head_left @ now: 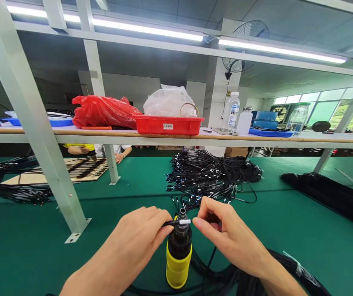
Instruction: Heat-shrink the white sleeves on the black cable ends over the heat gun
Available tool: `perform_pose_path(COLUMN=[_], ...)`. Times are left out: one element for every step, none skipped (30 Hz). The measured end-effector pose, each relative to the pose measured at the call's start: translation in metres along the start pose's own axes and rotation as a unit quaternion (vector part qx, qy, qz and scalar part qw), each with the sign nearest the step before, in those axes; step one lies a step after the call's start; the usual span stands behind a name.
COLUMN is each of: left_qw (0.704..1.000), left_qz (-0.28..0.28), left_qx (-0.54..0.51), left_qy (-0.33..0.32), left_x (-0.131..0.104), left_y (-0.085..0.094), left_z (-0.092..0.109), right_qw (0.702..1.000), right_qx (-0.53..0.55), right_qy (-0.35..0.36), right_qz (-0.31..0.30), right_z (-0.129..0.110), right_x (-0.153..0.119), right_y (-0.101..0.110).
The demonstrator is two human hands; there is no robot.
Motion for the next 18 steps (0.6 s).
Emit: perform_pose_path(left_qw=[1.000,0.999,0.999,0.998,0.997,0.996,0.994,0.991,0.988,0.985,0.981,0.979,0.976,0.974,0.972,0.970,0.968,0.967], left_qz=[-0.010,-0.016,-0.018,-0.018,-0.018,-0.017,-0.018,-0.018,-0.018,-0.019,-0.018,-0.016,-0.013,-0.010,-0.005,-0.001,0.003,0.005], left_qx=[-0.011,-0.021,-0.030,-0.039,-0.051,-0.065,-0.084,-0.105,-0.127,-0.148,-0.167,-0.184,-0.197,-0.208,-0.217,-0.225,-0.232,-0.237], left_qy=[0.012,0.023,0.036,0.046,0.054,0.063,0.071,0.079,0.086,0.090,0.092,0.090,0.089,0.089,0.090,0.092,0.094,0.096], left_x=[0.001,0.003,0.005,0.006,0.008,0.009,0.011,0.012,0.014,0.015,0.017,0.019,0.021,0.023,0.025,0.026,0.028,0.030], left_y=[-0.001,-0.003,-0.004,-0.004,-0.005,-0.004,-0.004,-0.003,-0.003,-0.003,-0.003,-0.003,-0.004,-0.006,-0.007,-0.009,-0.010,-0.012], left_z=[-0.003,-0.006,-0.008,-0.009,-0.010,-0.011,-0.011,-0.011,-0.010,-0.010,-0.010,-0.010,-0.010,-0.011,-0.012,-0.013,-0.014,-0.014], right_qw=[1.000,1.000,1.000,1.000,1.000,1.000,1.000,1.000,1.000,1.000,1.000,1.000,1.000,1.000,1.000,1.000,1.000,1.000], right_qx=[-0.004,-0.007,-0.008,-0.007,-0.003,0.001,0.004,0.005,0.005,0.007,0.010,0.014,0.018,0.021,0.021,0.019,0.015,0.010], right_qy=[0.003,0.005,0.006,0.007,0.006,0.004,0.003,0.001,-0.001,-0.002,-0.002,-0.002,-0.002,-0.002,-0.001,0.000,0.000,0.000], right_qz=[0.003,0.005,0.007,0.008,0.010,0.010,0.010,0.011,0.014,0.015,0.016,0.016,0.014,0.012,0.010,0.011,0.012,0.013], right_z=[0.000,0.001,0.002,0.003,0.004,0.005,0.007,0.008,0.009,0.011,0.013,0.015,0.017,0.019,0.021,0.022,0.023,0.024], right_x=[0.002,0.004,0.006,0.008,0.009,0.011,0.013,0.014,0.015,0.017,0.018,0.019,0.021,0.022,0.023,0.024,0.024,0.025], right_y=[0.000,0.000,0.000,0.000,0.000,0.000,0.000,0.001,0.002,0.003,0.003,0.004,0.004,0.005,0.005,0.005,0.005,0.006])
Point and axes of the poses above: each hand's wrist, its own x-axis towards the middle knuckle, its own y-axis out of the back of the hand, z = x × y, the point moved 2 cm from there along x, towards the middle knuckle, and after that the axes turned 15 degrees about -z, right-handed, at the moved point
